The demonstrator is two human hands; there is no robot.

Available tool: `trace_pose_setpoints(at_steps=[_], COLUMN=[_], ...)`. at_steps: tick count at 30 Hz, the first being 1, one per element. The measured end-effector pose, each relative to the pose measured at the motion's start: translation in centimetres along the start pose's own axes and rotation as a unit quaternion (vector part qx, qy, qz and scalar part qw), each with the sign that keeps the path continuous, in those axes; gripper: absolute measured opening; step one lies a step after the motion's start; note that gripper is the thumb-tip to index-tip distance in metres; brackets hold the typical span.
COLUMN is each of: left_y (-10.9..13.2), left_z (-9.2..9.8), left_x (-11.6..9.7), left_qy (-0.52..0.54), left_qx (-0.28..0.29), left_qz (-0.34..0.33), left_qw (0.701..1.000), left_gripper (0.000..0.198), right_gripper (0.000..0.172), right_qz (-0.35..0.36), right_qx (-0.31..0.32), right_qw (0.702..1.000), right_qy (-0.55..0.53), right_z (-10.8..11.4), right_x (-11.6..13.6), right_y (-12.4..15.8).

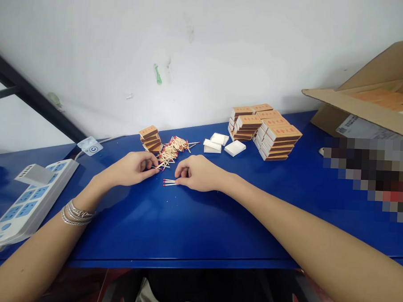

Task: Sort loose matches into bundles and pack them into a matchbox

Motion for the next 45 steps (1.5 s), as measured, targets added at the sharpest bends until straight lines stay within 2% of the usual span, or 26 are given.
trace_pose_setpoints(at_steps=[6,10,17,22,28,32,35,39,42,45], left_y=[-0.1,-0.1,0.7,0.8,0.6,0.6,0.4,-0.2,-0.3,-0.2], left_z=[-0.4,-0.1,-0.9,-0.9,-0.9,-1.1,-0.4,0.9,1.3,1.0], left_x=[-0.3,-0.5,-2.5,-3.1,-2.8,-2.8,-1.9,0.3,1.1,1.1], left_qy=[0.005,0.049,0.124,0.13,0.121,0.145,0.151,0.046,-0.012,-0.018], left_qx=[-0.021,-0.033,0.03,0.031,-0.018,0.014,0.015,-0.037,-0.022,0.007], left_qz=[0.008,0.022,-0.026,-0.046,-0.024,-0.031,-0.008,0.029,0.025,0.016], left_qw=[1.0,0.998,0.991,0.99,0.992,0.989,0.988,0.998,0.999,1.0], left_gripper=[0.01,0.009,0.011,0.014,0.015,0.017,0.022,0.021,0.018,0.017], right_gripper=[0.012,0.011,0.012,0.013,0.013,0.013,0.013,0.012,0.013,0.012], right_qz=[-0.007,-0.02,-0.052,-0.059,-0.058,-0.053,-0.047,-0.019,-0.008,-0.004], right_qx=[-0.012,-0.038,-0.081,-0.079,-0.077,-0.081,-0.084,-0.113,-0.131,-0.139], right_qw=[1.0,0.999,0.995,0.995,0.995,0.995,0.995,0.993,0.991,0.989], right_qy=[0.001,0.003,0.002,0.001,0.0,-0.005,0.0,0.013,0.019,0.044], right_z=[-0.2,-0.1,-0.1,-0.1,-0.1,-0.1,-0.2,-0.6,-1.5,-2.5], right_x=[0.0,0.0,-0.1,-0.2,-0.2,-0.2,-0.1,0.0,-0.1,-0.1], right_y=[0.1,0.0,-0.2,-0.2,-0.3,-0.3,-0.1,-0.3,-0.9,-1.6])
Point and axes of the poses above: each hand's wrist, its own y-axis away from the middle knuckle, its own z-axis out of the back of the hand, x = y × z, the point moved 3 cm from there along -y, towards the middle knuckle, and after that the axes turned 15 degrees about -x, right-handed, at the moved point
